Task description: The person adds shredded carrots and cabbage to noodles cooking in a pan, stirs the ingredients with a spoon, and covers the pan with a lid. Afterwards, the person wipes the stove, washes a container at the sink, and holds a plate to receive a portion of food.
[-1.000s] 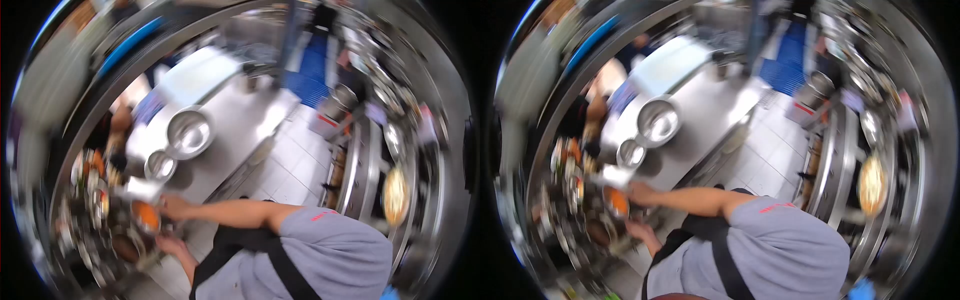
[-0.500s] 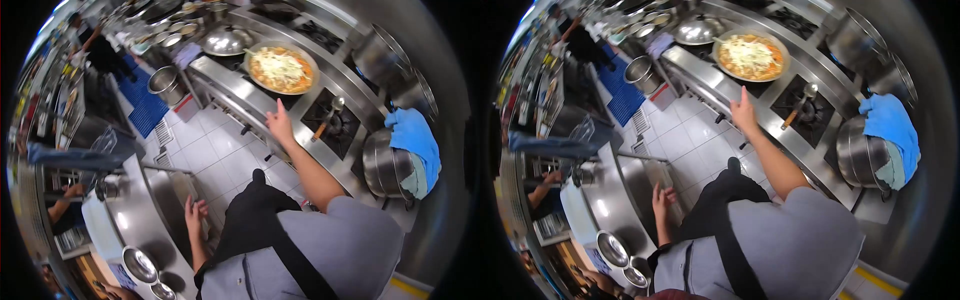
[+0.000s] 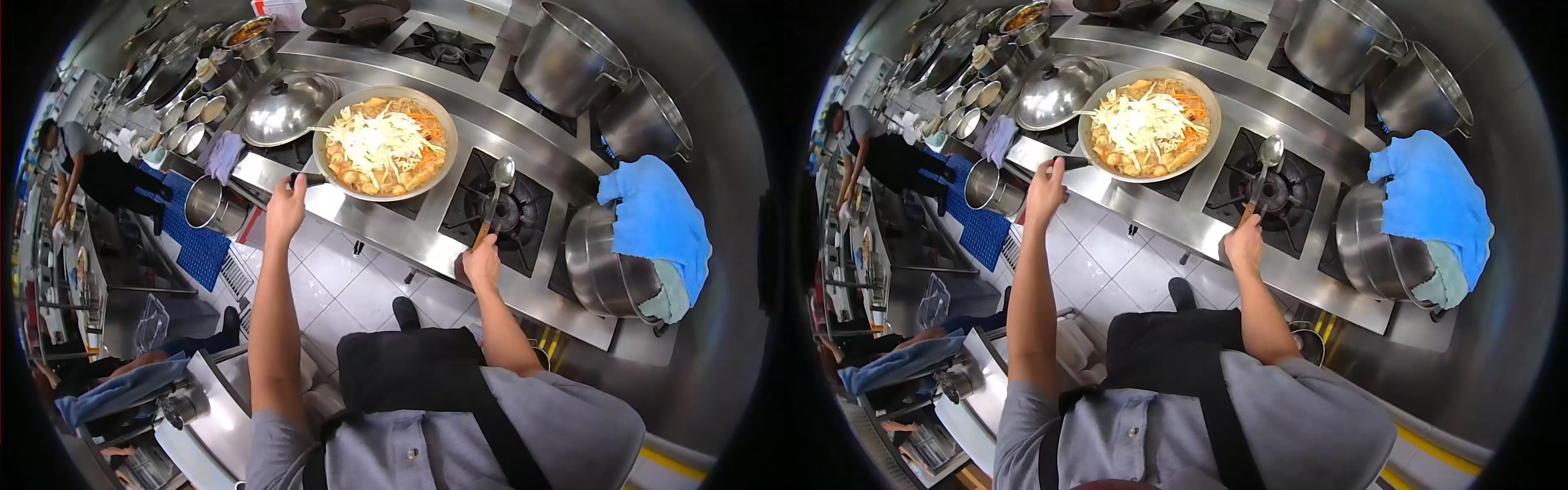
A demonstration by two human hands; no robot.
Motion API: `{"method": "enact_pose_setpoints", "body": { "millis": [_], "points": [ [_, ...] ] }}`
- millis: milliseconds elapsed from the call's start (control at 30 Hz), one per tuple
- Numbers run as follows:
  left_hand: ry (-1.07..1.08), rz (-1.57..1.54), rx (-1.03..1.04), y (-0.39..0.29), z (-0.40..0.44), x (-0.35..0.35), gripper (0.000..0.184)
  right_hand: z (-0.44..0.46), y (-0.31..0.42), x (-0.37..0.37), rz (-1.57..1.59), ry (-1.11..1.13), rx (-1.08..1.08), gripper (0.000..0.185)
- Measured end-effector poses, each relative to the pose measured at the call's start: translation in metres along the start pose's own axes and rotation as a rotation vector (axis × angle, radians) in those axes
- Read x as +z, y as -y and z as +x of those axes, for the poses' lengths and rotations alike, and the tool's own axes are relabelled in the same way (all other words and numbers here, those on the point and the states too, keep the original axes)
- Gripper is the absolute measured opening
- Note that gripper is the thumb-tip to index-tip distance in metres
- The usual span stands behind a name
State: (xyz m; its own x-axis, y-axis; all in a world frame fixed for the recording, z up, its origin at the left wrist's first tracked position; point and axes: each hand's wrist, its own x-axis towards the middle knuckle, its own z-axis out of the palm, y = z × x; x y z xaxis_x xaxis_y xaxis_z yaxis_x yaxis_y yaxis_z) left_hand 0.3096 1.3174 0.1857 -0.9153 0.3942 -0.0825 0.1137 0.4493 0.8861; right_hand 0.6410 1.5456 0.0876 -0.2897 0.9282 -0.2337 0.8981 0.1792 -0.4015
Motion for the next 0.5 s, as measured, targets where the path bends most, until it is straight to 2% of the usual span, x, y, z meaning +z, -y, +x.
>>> {"method": "enact_pose_setpoints", "body": {
  "millis": [67, 167, 200, 233, 267, 300, 367, 433, 467, 500],
  "points": [
    [-0.081, 0.403, -0.076, -0.008, 0.034, 0.015, 0.063, -0.001, 0.007, -0.005, 0.030, -0.046, 0.088, 0.050],
    [0.063, 0.409, -0.157, 0.005, 0.070, 0.022, 0.058, 0.020, -0.006, -0.002, 0.052, -0.013, 0.153, 0.053],
    [0.144, 0.308, -0.247, 0.003, 0.074, 0.016, 0.048, 0.029, -0.014, 0.000, 0.108, -0.066, 0.183, 0.048],
    [0.157, 0.312, -0.243, 0.000, 0.076, 0.012, 0.048, 0.045, -0.027, 0.004, 0.198, -0.053, 0.236, 0.043],
    [0.339, 0.330, -0.318, -0.002, 0.073, 0.010, 0.046, 0.049, -0.026, -0.006, 0.471, 0.011, 0.369, 0.034],
    [0.519, 0.348, -0.396, -0.003, 0.067, 0.007, 0.043, 0.052, -0.029, -0.006, 0.668, -0.068, 0.351, 0.007],
    [0.645, -0.076, -0.579, -0.012, 0.026, 0.018, 0.038, 0.043, -0.018, -0.026, 1.034, 0.047, 0.366, 0.005],
    [0.670, -0.776, -1.012, 0.005, 0.010, 0.040, 0.030, 0.027, 0.004, -0.036, 1.054, -0.011, 0.368, 0.007],
    [0.584, -0.924, -1.058, 0.009, 0.004, 0.055, 0.026, 0.020, 0.008, -0.027, 1.057, -0.026, 0.376, 0.007],
    [0.492, -1.073, -1.101, 0.008, 0.002, 0.066, 0.022, 0.013, 0.011, -0.013, 0.972, -0.189, 0.236, 0.009]
  ]
}}
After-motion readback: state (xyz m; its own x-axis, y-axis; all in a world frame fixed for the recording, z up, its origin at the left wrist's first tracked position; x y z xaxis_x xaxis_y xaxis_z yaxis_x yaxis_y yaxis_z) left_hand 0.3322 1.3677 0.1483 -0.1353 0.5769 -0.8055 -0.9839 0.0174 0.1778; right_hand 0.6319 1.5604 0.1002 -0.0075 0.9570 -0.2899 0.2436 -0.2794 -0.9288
